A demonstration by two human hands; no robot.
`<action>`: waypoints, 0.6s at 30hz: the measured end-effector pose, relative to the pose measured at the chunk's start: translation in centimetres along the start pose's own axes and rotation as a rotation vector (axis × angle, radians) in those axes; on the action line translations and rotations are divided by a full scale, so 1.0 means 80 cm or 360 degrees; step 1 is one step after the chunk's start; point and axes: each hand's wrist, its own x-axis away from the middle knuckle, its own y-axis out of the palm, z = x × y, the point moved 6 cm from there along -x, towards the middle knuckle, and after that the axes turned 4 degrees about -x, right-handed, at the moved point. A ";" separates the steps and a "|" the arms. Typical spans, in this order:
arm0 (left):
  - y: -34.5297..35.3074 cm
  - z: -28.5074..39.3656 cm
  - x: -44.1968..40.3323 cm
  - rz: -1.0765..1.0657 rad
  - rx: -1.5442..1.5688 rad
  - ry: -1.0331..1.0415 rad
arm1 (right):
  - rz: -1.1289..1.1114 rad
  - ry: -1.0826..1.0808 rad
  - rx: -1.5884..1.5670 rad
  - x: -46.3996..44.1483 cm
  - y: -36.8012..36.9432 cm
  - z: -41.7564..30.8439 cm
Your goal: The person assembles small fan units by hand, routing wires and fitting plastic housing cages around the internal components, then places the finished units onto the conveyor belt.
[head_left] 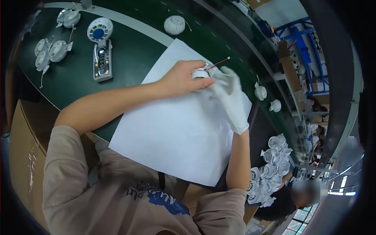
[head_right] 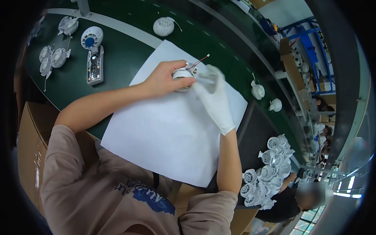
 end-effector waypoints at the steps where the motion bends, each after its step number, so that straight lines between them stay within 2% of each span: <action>1: 0.002 0.004 0.001 0.0006 -0.0216 0.0148 | 0.0015 0.0031 -0.0016 0.004 -0.005 0.006; 3: 0.009 0.014 0.003 -0.0003 -0.0657 0.0456 | 0.0191 -0.0269 -0.0002 0.006 -0.021 0.004; 4: 0.014 0.010 0.005 -0.0059 -0.0652 0.0434 | 0.0296 -0.0406 0.0008 0.012 -0.028 0.005; 5: 0.019 0.011 0.008 -0.0045 -0.0663 0.0499 | 0.0334 -0.0356 -0.0013 0.018 -0.031 0.012; 8: 0.026 0.019 0.009 -0.0049 -0.0692 0.0659 | 0.0143 -0.0303 0.0359 0.016 -0.020 0.015; 13: 0.027 0.020 0.008 0.0032 -0.0935 0.0743 | 0.0226 -0.0247 -0.0161 0.026 -0.018 0.014; 15: 0.022 0.026 0.004 0.0196 -0.0987 0.0919 | -0.0056 -0.0059 -0.0359 0.039 0.004 0.001; 16: 0.021 0.027 0.004 0.0165 -0.1009 0.0916 | -0.0207 0.0024 -0.0456 0.042 0.015 0.000; 17: 0.020 0.024 0.003 0.0091 -0.1047 0.0828 | -0.0196 0.0023 -0.0491 0.041 0.014 0.002; 18: 0.020 0.022 0.003 0.0017 -0.1076 0.0738 | -0.0026 -0.0227 -0.0309 0.040 0.003 -0.004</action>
